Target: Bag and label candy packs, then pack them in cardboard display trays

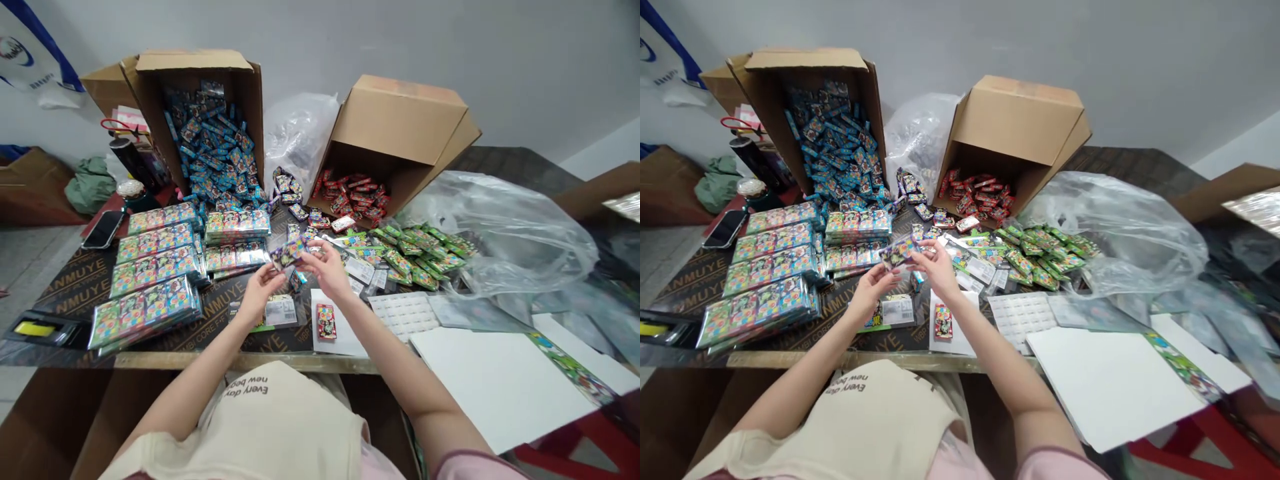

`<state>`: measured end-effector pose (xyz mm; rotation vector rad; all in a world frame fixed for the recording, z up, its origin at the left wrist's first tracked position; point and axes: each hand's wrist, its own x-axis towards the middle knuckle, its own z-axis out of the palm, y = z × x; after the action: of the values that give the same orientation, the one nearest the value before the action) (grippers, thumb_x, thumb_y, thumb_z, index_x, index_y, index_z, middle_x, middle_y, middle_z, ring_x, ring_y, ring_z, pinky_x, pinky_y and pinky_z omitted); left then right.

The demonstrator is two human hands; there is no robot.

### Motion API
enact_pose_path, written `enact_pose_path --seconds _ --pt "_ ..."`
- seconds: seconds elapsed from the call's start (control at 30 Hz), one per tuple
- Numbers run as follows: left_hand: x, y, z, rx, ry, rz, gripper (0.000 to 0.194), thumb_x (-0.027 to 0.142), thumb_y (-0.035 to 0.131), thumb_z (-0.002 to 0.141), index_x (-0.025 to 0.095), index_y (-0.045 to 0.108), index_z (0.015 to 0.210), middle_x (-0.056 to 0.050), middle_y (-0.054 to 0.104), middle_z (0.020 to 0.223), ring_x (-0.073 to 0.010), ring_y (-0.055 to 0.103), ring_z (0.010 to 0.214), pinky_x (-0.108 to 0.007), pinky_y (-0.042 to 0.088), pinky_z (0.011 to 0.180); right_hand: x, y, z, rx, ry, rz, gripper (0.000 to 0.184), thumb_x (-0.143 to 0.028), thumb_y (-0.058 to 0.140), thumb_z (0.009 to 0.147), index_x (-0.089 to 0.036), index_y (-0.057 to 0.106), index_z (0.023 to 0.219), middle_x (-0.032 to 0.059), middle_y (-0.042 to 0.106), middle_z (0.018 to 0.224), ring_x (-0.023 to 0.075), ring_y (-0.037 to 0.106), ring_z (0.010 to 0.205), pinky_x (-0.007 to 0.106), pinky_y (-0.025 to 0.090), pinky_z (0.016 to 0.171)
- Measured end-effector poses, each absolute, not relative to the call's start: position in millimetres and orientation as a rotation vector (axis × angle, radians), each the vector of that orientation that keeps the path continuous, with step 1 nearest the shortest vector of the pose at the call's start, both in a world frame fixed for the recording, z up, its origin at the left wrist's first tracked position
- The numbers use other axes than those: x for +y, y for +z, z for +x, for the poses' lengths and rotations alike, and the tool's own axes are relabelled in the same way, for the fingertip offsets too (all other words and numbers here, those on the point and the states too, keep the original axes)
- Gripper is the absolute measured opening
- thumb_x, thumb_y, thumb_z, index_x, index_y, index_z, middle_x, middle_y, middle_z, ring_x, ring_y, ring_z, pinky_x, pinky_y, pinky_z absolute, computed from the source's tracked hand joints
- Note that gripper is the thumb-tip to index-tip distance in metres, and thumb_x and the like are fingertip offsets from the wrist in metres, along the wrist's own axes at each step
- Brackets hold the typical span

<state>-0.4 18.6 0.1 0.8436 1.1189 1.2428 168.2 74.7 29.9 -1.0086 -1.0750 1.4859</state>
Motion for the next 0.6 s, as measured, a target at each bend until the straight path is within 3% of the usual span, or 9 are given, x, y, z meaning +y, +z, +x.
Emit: enact_pose_path --seconds 0.1,0.23,0.33,0.43,0.5,0.6 --pt "12.9 10.7 3.2 0.978 1.3 0.565 0.042 0.043 0.083 0.06 0.015 0.065 0.084 -0.003 0.07 0.084 -0.0138 0.066 0.073 -0.029 0.055 0.074 26.0 19.4 159.4 -1.127 1.411 -1.053 0.042 -0.041 0.078 0.068 -0.027 0.052 0.098 -0.0022 0.069 0.077 0.0179 0.067 0.066 0.036 0.058 0.067" --pt "3.1 13.8 2.4 0.984 1.224 0.42 0.045 0.035 0.09 0.047 0.014 0.066 0.078 0.0 0.069 0.075 -0.01 0.063 0.063 -0.022 0.054 0.062 -10.0 -2.7 161.7 -1.205 1.245 -1.146 0.034 -0.041 0.078 0.069 -0.025 0.056 0.088 0.0 0.067 0.081 0.0178 0.065 0.07 0.035 0.055 0.071" --pt "-1.7 11.0 3.4 1.005 1.178 0.34 0.04 0.032 0.09 0.048 0.014 0.065 0.073 0.0 0.068 0.071 -0.0087 0.062 0.06 -0.021 0.053 0.061 -18.9 -13.6 166.8 -1.279 1.173 -1.144 0.032 -0.044 0.077 0.071 -0.024 0.056 0.085 0.0006 0.065 0.079 0.0182 0.063 0.071 0.036 0.054 0.072" --pt "-3.9 6.9 3.9 0.987 1.167 0.339 0.036 0.033 0.088 0.054 0.014 0.065 0.074 0.0 0.068 0.071 -0.0086 0.061 0.06 -0.021 0.052 0.062 -19.7 -14.9 171.2 -1.422 1.156 -0.95 0.051 -0.05 0.078 0.068 -0.026 0.057 0.107 0.0074 0.065 0.11 0.0248 0.063 0.102 0.041 0.05 0.09" --pt "-5.5 4.0 3.0 0.912 1.119 0.398 0.04 0.036 0.089 0.054 0.012 0.067 0.078 -0.001 0.069 0.074 -0.0095 0.062 0.062 -0.022 0.051 0.063 -18.9 -11.4 173.1 -1.505 1.184 -0.808 0.076 -0.053 0.078 0.066 -0.029 0.045 0.13 0.0099 0.052 0.138 0.0277 0.049 0.127 0.045 0.041 0.105" --pt "-9.7 -0.4 1.1 0.816 0.994 0.472 0.046 0.037 0.09 0.052 0.011 0.068 0.084 -0.001 0.068 0.072 -0.0099 0.062 0.061 -0.022 0.051 0.062 -18.9 -2.8 173.8 -1.662 1.161 -0.742 0.087 -0.046 0.077 0.07 -0.032 0.032 0.142 0.0082 0.045 0.145 0.027 0.041 0.136 0.045 0.032 0.112"
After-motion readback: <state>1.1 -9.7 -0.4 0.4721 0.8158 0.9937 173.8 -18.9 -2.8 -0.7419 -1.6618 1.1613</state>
